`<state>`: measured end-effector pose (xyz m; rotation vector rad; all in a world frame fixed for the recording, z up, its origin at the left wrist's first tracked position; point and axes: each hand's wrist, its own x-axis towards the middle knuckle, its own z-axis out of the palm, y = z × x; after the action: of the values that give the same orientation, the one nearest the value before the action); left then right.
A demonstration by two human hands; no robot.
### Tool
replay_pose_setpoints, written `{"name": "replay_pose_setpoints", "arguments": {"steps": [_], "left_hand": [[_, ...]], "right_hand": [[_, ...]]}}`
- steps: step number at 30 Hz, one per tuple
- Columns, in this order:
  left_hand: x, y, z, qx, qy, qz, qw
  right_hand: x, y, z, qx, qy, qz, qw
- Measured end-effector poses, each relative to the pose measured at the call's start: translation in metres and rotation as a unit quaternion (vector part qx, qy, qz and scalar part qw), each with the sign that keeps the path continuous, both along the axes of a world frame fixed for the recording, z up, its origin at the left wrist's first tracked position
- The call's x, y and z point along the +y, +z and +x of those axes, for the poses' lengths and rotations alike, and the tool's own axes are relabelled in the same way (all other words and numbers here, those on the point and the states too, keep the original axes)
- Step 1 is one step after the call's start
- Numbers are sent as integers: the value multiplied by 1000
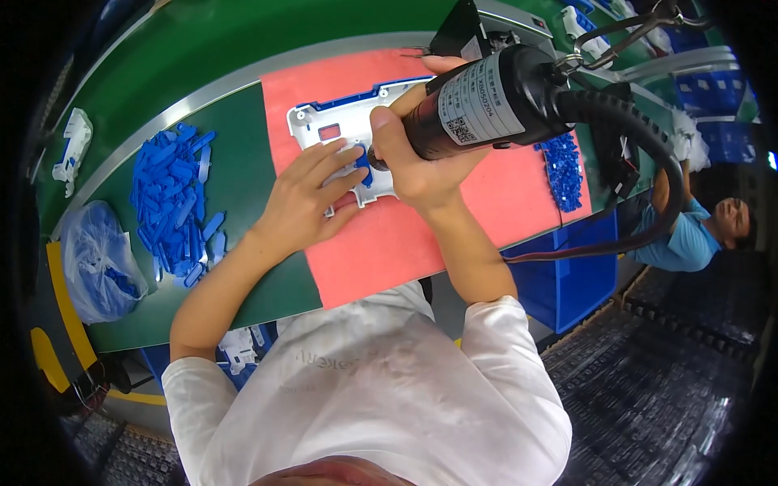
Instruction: Assembling a white and blue plastic housing by inserting small blue components and using an electric screwdriver to fasten them.
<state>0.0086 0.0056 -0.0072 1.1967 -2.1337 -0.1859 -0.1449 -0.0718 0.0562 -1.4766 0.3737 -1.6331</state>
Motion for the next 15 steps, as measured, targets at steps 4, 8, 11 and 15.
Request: {"name": "replay_pose_setpoints", "arguments": {"steps": [4, 8, 11, 15], "left_hand": [[0, -1, -1, 4, 2, -1, 1000], [0, -2, -1, -4, 3, -2, 1000], [1, -2, -1, -9, 4, -2, 1000], [1, -4, 0, -12, 8, -3, 1000]], "right_hand": [[-1, -2, 0, 3, 7, -2, 1000], [2, -5, 0, 16, 8, 10, 1000], [0, -13, -3, 45, -7, -20, 999], [-2, -17, -9, 161, -9, -94, 982]]}}
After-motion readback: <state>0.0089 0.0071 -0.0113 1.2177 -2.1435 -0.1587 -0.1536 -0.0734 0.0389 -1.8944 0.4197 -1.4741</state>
